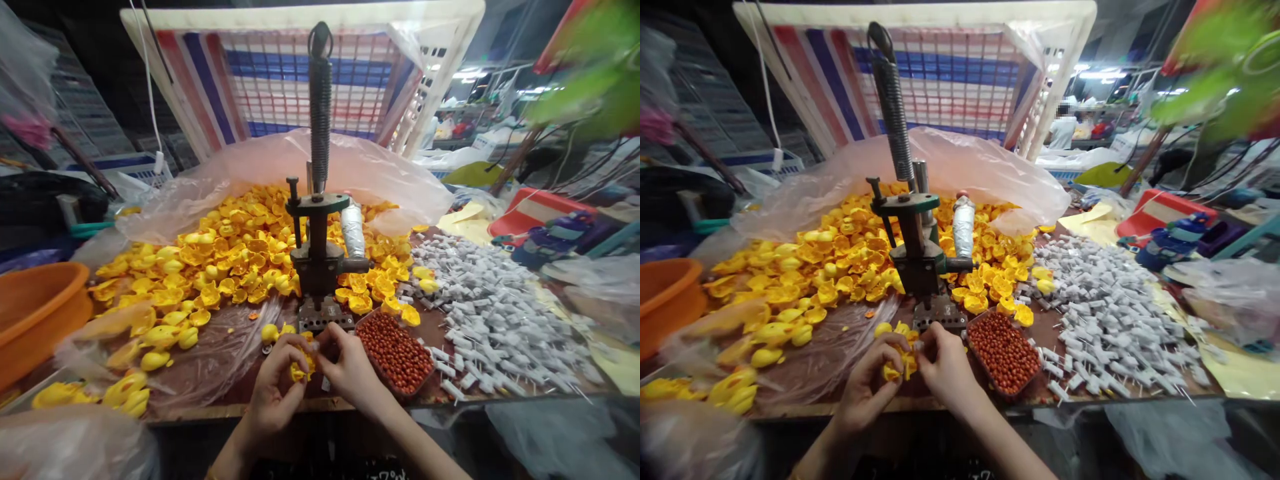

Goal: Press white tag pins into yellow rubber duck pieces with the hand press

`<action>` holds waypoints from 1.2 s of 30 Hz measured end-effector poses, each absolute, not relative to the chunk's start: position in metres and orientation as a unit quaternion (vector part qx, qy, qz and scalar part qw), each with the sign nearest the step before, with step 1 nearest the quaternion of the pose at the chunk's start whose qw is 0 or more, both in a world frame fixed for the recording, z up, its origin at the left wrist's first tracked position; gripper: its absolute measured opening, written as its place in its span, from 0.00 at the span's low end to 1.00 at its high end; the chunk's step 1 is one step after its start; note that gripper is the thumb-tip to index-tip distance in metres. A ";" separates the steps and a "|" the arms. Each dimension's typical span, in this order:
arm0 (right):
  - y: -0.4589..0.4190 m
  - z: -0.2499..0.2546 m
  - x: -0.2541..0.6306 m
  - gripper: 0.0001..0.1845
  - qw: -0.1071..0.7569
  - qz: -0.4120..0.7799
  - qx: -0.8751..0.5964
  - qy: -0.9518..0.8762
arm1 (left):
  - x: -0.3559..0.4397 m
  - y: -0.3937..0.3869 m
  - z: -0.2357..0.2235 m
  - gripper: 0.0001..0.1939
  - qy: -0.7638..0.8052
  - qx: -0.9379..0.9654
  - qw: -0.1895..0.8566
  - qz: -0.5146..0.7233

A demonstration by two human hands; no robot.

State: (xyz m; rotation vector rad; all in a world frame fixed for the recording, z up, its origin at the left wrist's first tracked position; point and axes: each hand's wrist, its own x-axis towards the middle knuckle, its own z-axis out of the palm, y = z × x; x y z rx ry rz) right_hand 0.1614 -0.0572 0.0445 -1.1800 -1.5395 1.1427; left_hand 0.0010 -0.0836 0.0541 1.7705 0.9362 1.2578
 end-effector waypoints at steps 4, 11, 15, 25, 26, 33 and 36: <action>-0.053 0.039 0.164 0.21 0.362 0.655 -0.410 -0.522 | -0.004 -0.081 0.051 0.07 0.341 0.627 0.495 0.496; -0.052 0.040 0.170 0.21 0.429 0.600 -0.467 -0.488 | 0.014 -0.077 0.020 0.17 0.479 0.648 0.281 0.520; -0.045 0.041 0.208 0.09 0.343 0.492 -0.504 -0.621 | 0.011 -0.067 0.013 0.12 0.488 0.579 0.316 0.572; -0.022 0.020 0.262 0.10 0.022 0.116 -0.693 -0.712 | 0.010 -0.058 0.016 0.18 0.492 0.289 0.463 0.678; -0.022 0.021 0.261 0.11 0.012 0.116 -0.691 -0.714 | 0.010 -0.057 0.019 0.20 0.483 0.253 0.491 0.679; -0.018 0.023 0.262 0.12 -0.032 0.107 -0.660 -0.743 | 0.010 -0.057 0.034 0.20 0.428 0.122 0.614 0.652; -0.014 0.020 0.270 0.11 -0.012 0.110 -0.654 -0.748 | 0.011 -0.058 0.035 0.16 0.421 0.119 0.623 0.649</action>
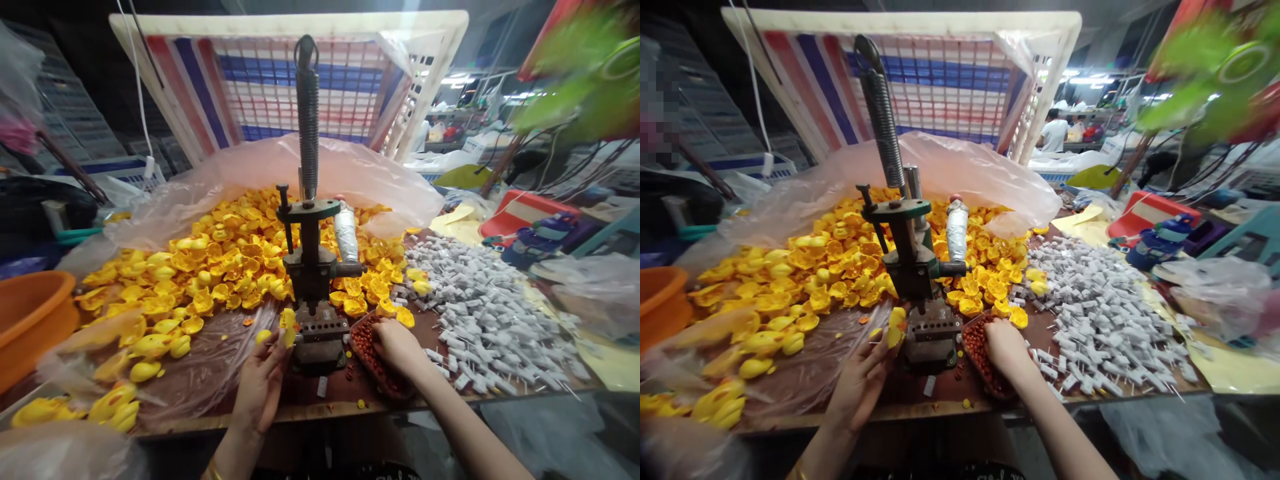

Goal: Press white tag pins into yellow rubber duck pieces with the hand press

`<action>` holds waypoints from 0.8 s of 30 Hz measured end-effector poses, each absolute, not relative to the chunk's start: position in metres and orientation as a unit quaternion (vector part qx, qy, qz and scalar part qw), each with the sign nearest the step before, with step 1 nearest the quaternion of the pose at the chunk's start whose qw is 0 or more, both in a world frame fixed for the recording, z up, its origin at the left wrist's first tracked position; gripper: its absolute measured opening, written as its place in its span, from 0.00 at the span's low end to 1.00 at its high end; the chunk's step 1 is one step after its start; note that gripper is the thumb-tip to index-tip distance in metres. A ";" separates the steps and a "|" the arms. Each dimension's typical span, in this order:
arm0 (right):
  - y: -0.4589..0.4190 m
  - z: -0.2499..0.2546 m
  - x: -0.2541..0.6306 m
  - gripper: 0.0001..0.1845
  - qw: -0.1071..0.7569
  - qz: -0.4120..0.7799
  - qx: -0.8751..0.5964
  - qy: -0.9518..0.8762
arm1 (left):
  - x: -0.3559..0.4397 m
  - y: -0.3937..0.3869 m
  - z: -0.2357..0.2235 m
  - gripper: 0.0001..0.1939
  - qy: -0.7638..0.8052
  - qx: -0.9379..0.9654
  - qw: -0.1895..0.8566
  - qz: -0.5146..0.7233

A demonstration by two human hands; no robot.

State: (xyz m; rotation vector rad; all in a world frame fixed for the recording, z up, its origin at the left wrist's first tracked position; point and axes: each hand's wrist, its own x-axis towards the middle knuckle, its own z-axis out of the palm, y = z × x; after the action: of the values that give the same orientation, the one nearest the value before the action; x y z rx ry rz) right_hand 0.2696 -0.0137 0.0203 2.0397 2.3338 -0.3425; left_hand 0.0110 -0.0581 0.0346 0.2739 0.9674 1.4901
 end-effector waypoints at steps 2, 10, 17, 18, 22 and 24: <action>-0.013 0.022 0.274 0.09 -0.021 -0.122 0.661 0.740 | 0.012 -0.059 0.034 0.14 0.420 0.124 0.624 0.647; -0.045 0.042 0.210 0.05 -0.399 -0.244 0.473 0.746 | 0.027 -0.063 0.032 0.07 0.423 0.125 0.623 0.646; -0.055 0.035 0.170 0.05 -0.500 -0.229 0.433 0.714 | 0.026 -0.065 0.036 0.10 0.423 0.129 0.626 0.643; -0.054 0.035 0.170 0.05 -0.501 -0.229 0.434 0.713 | 0.026 -0.065 0.036 0.10 0.423 0.125 0.628 0.641; -0.052 0.035 0.170 0.05 -0.511 -0.240 0.427 0.707 | 0.026 -0.066 0.037 0.08 0.416 0.119 0.640 0.635; -0.052 0.036 0.169 0.05 -0.518 -0.240 0.426 0.702 | 0.026 -0.065 0.037 0.06 0.414 0.122 0.640 0.636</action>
State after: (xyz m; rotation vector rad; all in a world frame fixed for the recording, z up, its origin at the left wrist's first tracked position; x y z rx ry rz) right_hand 0.1693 -0.0521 0.0359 2.1070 3.4706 -1.1867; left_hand 0.0262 -0.0653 0.0366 0.2772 0.9448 1.4513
